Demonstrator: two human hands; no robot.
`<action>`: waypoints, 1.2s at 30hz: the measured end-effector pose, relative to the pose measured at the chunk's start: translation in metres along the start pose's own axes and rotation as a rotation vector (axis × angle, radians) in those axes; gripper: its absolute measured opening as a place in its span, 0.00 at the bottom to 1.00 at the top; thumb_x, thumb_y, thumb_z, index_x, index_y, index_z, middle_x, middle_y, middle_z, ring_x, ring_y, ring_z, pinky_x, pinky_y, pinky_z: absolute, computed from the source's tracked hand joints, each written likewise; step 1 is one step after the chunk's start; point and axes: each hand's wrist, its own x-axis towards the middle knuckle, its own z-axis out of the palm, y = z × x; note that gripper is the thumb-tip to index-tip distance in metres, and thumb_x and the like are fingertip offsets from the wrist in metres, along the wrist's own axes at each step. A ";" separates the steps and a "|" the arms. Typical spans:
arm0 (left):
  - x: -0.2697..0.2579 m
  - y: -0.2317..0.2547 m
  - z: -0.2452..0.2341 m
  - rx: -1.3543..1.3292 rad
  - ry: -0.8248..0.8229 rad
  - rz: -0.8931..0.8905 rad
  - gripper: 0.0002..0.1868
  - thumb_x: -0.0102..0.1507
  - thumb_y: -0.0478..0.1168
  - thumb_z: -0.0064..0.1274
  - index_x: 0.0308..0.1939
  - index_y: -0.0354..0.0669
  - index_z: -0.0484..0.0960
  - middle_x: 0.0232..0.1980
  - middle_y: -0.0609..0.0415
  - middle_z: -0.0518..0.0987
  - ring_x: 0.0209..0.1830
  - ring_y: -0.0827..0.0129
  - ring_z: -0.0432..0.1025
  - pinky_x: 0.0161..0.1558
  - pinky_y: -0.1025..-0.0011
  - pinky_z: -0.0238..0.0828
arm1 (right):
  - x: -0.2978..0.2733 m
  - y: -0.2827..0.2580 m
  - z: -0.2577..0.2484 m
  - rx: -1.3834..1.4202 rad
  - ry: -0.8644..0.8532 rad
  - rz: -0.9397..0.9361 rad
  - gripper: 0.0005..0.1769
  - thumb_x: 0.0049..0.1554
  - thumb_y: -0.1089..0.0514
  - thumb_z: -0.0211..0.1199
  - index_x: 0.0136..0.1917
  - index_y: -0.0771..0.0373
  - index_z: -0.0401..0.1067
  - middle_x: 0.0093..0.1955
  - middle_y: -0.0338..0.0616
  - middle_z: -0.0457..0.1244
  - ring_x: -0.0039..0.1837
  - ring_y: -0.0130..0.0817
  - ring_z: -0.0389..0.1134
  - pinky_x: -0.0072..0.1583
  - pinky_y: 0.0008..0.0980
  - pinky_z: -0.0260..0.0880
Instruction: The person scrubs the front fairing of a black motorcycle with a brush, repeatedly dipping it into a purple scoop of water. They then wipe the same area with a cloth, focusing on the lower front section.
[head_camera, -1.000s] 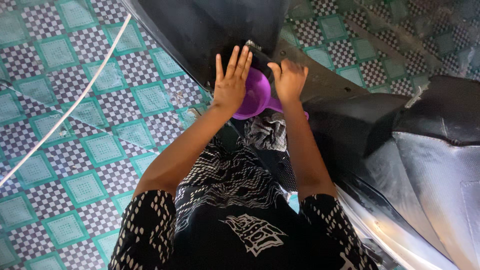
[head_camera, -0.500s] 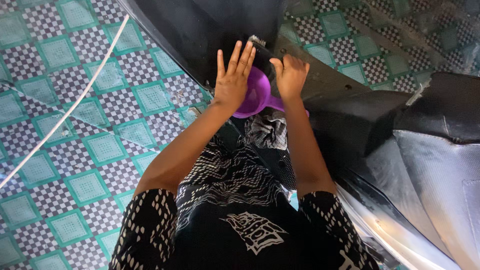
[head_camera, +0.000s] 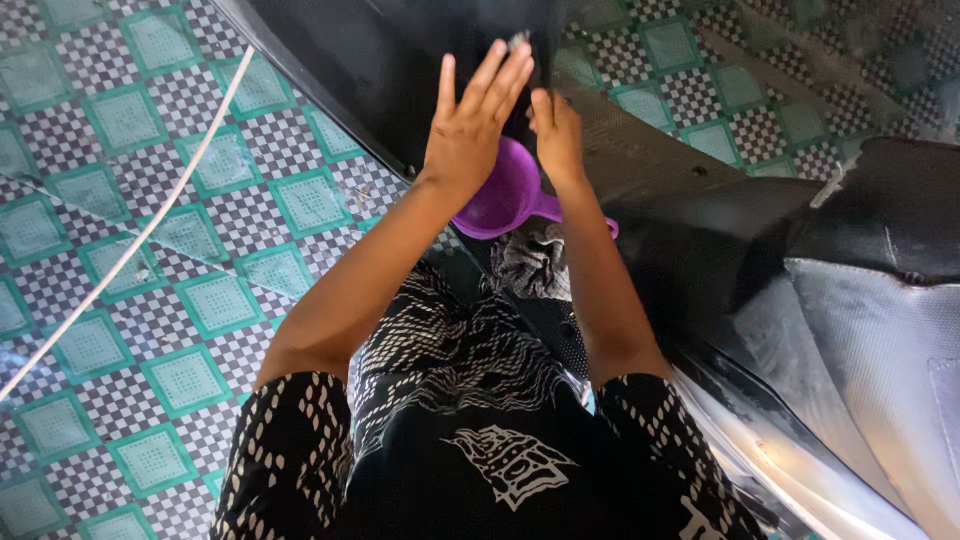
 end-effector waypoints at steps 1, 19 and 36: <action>-0.001 0.002 0.000 0.025 0.005 0.019 0.42 0.68 0.41 0.46 0.87 0.49 0.50 0.89 0.57 0.39 0.88 0.61 0.35 0.80 0.41 0.31 | -0.003 0.003 0.001 0.008 -0.017 0.017 0.29 0.69 0.38 0.46 0.44 0.65 0.72 0.36 0.47 0.68 0.38 0.38 0.71 0.42 0.37 0.68; 0.047 0.005 -0.031 0.048 0.063 0.047 0.38 0.72 0.45 0.46 0.85 0.43 0.54 0.87 0.54 0.42 0.89 0.56 0.35 0.82 0.43 0.32 | 0.019 0.006 -0.021 0.223 -0.179 0.066 0.37 0.69 0.31 0.39 0.35 0.60 0.67 0.28 0.36 0.59 0.33 0.27 0.61 0.39 0.32 0.59; 0.048 0.007 -0.039 0.020 0.086 0.023 0.35 0.74 0.48 0.44 0.84 0.48 0.56 0.89 0.56 0.44 0.88 0.60 0.39 0.81 0.41 0.33 | 0.012 0.006 -0.017 0.222 -0.150 0.064 0.37 0.70 0.34 0.38 0.34 0.62 0.67 0.27 0.36 0.59 0.32 0.28 0.61 0.38 0.34 0.59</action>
